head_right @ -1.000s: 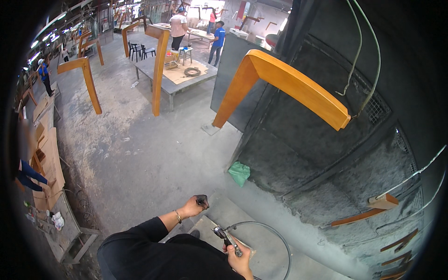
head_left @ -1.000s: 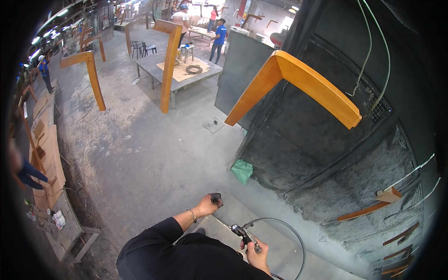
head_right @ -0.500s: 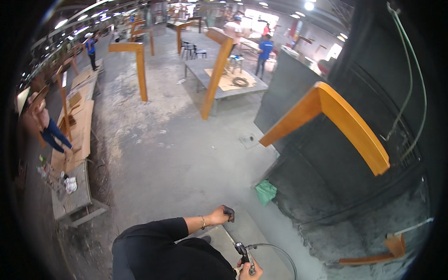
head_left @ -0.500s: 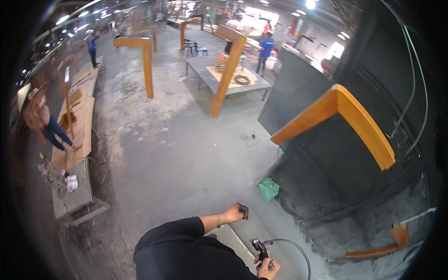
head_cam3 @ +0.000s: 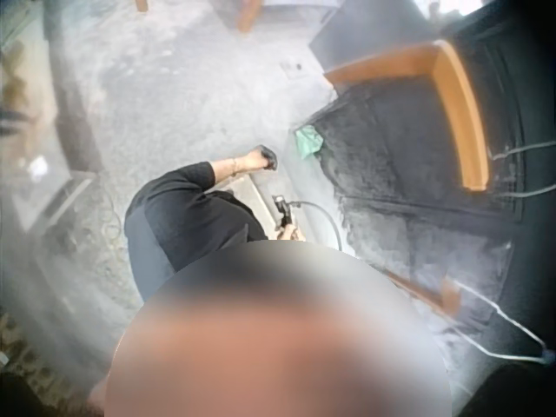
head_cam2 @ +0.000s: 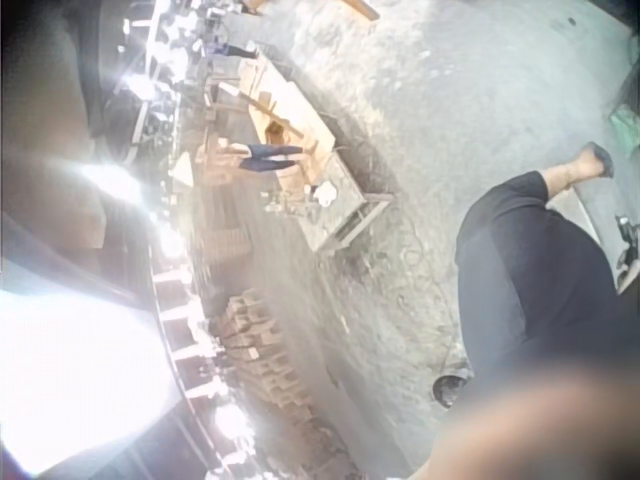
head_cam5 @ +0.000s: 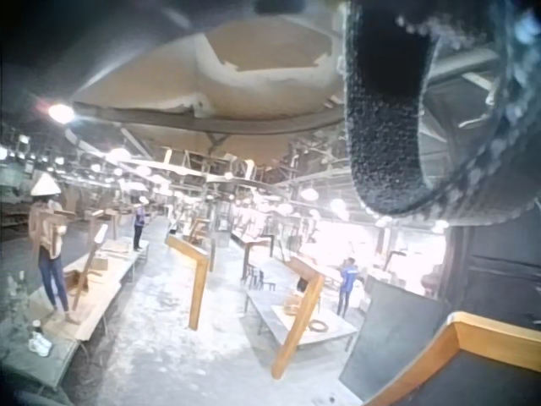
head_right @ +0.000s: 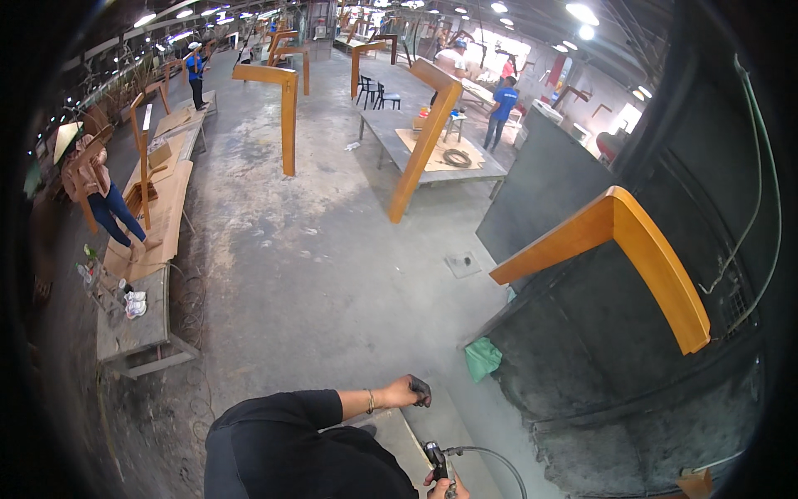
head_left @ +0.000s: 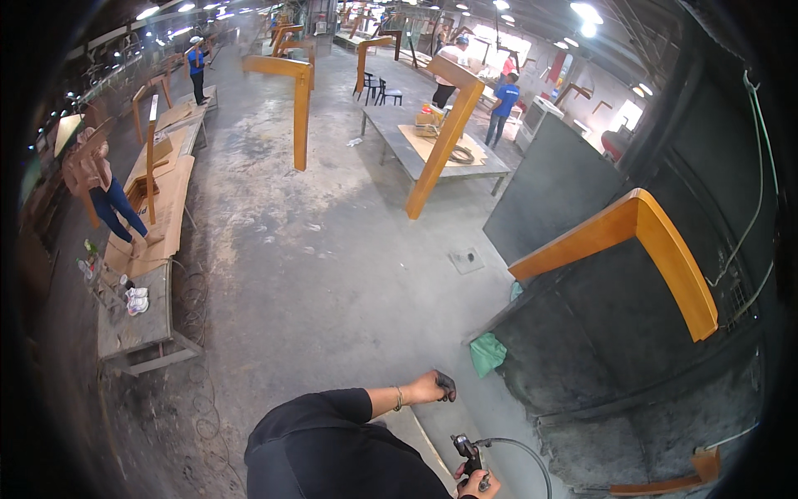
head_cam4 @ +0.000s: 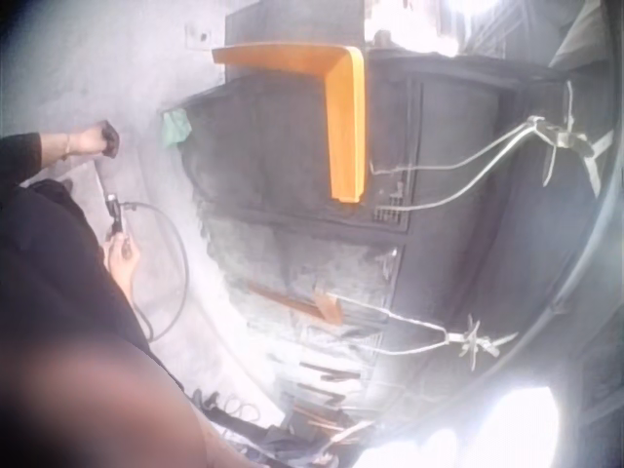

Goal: The person spray paints several L-shaped wooden furniture parts that are hanging from hooks. They use a spray gun to apply a light-colored finish, rotating each piece to coat all sides before moving to the next.

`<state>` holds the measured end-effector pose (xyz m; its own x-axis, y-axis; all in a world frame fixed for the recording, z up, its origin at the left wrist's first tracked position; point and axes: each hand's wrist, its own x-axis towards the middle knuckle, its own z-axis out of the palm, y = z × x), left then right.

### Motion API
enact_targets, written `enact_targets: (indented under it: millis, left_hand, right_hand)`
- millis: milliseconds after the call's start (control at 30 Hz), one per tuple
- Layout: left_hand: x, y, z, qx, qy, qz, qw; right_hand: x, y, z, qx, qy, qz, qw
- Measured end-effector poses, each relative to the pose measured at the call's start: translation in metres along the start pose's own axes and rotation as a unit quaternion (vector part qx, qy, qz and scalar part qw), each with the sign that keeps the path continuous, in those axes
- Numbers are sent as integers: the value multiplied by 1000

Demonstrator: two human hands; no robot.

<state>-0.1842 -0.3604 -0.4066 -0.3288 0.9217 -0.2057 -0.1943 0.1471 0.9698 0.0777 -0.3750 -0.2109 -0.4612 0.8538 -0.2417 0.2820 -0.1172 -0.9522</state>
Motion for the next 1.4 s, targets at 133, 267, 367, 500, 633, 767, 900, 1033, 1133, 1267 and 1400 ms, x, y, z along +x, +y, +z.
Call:
enact_targets:
  millis: [133, 267, 367, 500, 633, 767, 900, 1033, 1133, 1267, 1400]
  left_hand:
    - [1, -1, 1, 50, 44, 29, 997]
    - [4, -3, 1, 49, 84, 66, 993]
    - [4, -2, 0, 68, 70, 67, 993]
    - [3, 3, 0, 104, 51, 67, 991]
    - [6, 3, 5, 111, 46, 60, 991]
    - [8, 2, 6, 143, 54, 69, 986]
    - [10, 1, 2, 182, 27, 115, 976]
    - [7, -7, 3, 121, 11, 42, 992]
    - [13, -14, 0, 145, -1, 51, 988]
    - [26, -15, 2, 158, 4, 42, 987]
    - [37, -11, 2, 162, -12, 57, 985]
  right_hand:
    - [4, 8, -3, -11, 4, -2, 1000]
    - [8, 20, -6, -10, 25, -20, 999]
    - [11, 27, -7, -5, 46, -21, 999]
    - [11, 28, -7, 2, 55, -13, 998]
    - [11, 28, -5, 11, 54, -34, 998]
    - [23, 37, -8, -6, -15, -89, 996]
    - [32, 58, -23, -41, -37, -127, 990]
    - [31, 81, -27, -17, -3, -100, 995]
    - [31, 88, -27, -15, 7, -82, 997]
    - [34, 82, -26, -9, 24, -90, 996]
    - [36, 72, -26, 5, 39, -88, 995]
